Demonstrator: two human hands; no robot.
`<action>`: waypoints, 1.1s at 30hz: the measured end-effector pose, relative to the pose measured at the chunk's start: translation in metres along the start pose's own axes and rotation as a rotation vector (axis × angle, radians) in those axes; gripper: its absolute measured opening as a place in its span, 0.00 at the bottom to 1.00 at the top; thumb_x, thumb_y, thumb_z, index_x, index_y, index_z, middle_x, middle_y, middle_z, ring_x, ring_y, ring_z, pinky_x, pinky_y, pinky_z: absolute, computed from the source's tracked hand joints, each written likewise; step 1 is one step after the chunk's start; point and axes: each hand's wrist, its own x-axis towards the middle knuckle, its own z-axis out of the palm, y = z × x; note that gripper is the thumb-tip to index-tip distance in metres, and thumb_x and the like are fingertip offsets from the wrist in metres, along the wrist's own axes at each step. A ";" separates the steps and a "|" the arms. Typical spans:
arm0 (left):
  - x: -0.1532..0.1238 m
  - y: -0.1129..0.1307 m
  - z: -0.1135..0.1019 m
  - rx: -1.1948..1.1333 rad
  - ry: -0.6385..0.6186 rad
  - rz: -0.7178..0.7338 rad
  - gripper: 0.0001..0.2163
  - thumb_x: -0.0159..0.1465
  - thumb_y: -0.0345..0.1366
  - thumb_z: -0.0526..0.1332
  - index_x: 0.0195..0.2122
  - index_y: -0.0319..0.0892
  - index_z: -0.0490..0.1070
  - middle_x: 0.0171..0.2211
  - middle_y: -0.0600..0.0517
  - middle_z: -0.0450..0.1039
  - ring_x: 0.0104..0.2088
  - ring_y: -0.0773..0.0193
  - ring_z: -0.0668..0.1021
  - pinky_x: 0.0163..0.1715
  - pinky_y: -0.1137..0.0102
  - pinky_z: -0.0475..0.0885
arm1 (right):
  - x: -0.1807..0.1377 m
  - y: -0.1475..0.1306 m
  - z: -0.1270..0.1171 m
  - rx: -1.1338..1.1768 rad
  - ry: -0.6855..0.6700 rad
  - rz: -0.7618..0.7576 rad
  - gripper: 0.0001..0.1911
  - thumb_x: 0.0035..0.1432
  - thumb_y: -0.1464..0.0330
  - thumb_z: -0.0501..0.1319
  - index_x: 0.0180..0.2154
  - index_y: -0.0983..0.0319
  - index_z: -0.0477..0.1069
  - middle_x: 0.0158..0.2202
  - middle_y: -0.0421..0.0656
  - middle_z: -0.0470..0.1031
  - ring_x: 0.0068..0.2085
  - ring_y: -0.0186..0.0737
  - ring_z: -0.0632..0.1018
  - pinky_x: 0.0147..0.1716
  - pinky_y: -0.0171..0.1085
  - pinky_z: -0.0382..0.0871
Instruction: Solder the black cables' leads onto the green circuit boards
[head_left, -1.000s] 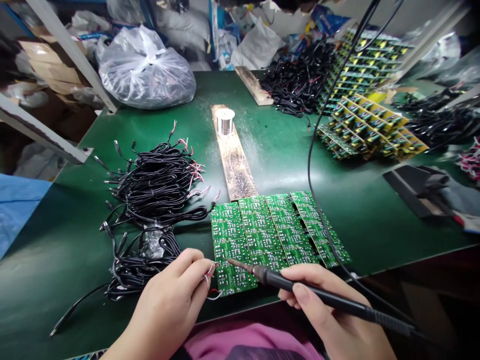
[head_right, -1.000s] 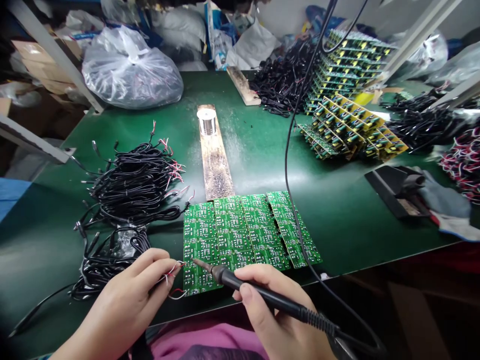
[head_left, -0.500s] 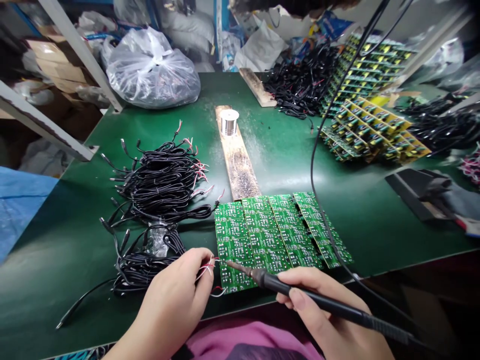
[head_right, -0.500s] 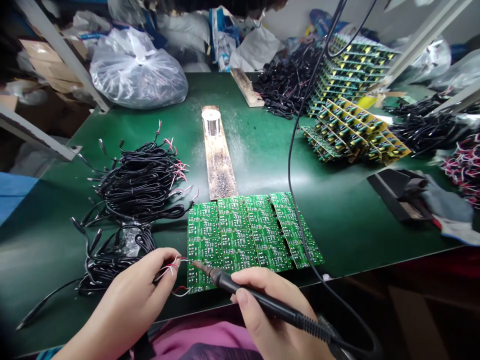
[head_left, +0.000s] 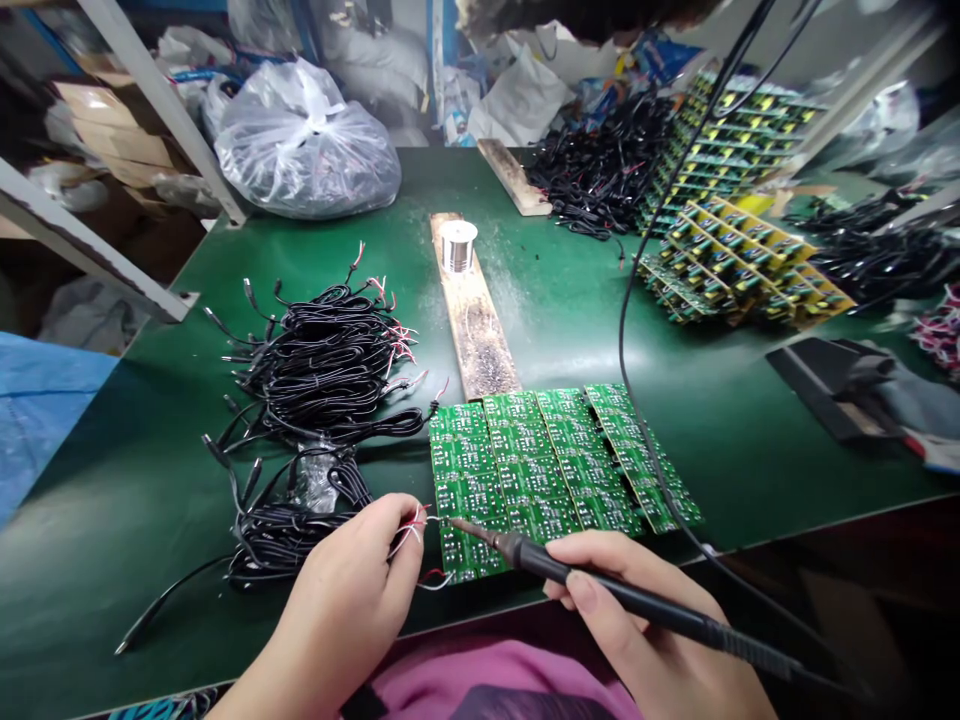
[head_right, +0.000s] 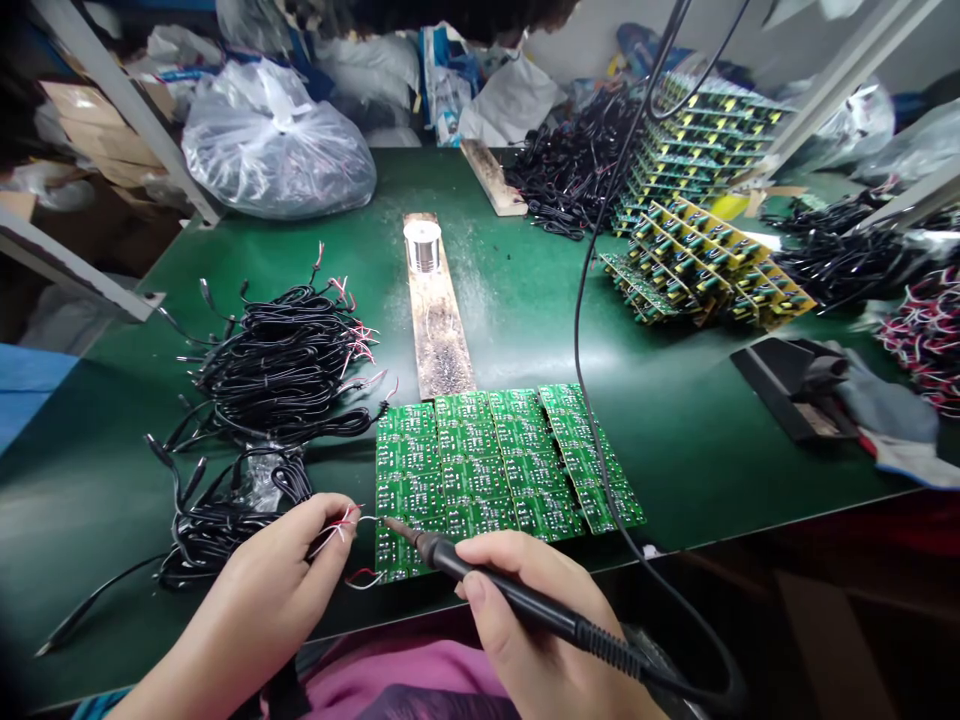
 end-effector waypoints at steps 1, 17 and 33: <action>0.000 0.000 0.000 -0.003 -0.005 -0.001 0.12 0.74 0.43 0.48 0.44 0.49 0.71 0.38 0.54 0.78 0.36 0.61 0.79 0.36 0.66 0.70 | 0.000 -0.001 0.002 0.010 0.006 0.012 0.07 0.67 0.63 0.60 0.45 0.51 0.77 0.37 0.36 0.83 0.37 0.33 0.86 0.34 0.26 0.81; 0.000 -0.002 0.005 -0.179 0.057 -0.052 0.09 0.73 0.44 0.53 0.40 0.50 0.70 0.34 0.58 0.74 0.33 0.65 0.75 0.34 0.69 0.68 | 0.001 0.003 -0.003 -0.037 0.059 -0.102 0.10 0.68 0.68 0.60 0.49 0.48 0.73 0.38 0.33 0.84 0.37 0.31 0.86 0.37 0.23 0.80; 0.001 -0.007 0.010 -0.021 0.100 0.135 0.08 0.74 0.40 0.52 0.44 0.51 0.71 0.46 0.56 0.74 0.41 0.65 0.77 0.41 0.69 0.70 | -0.005 0.007 -0.007 -0.067 0.035 -0.084 0.11 0.67 0.67 0.61 0.49 0.47 0.73 0.40 0.33 0.83 0.37 0.31 0.86 0.37 0.24 0.81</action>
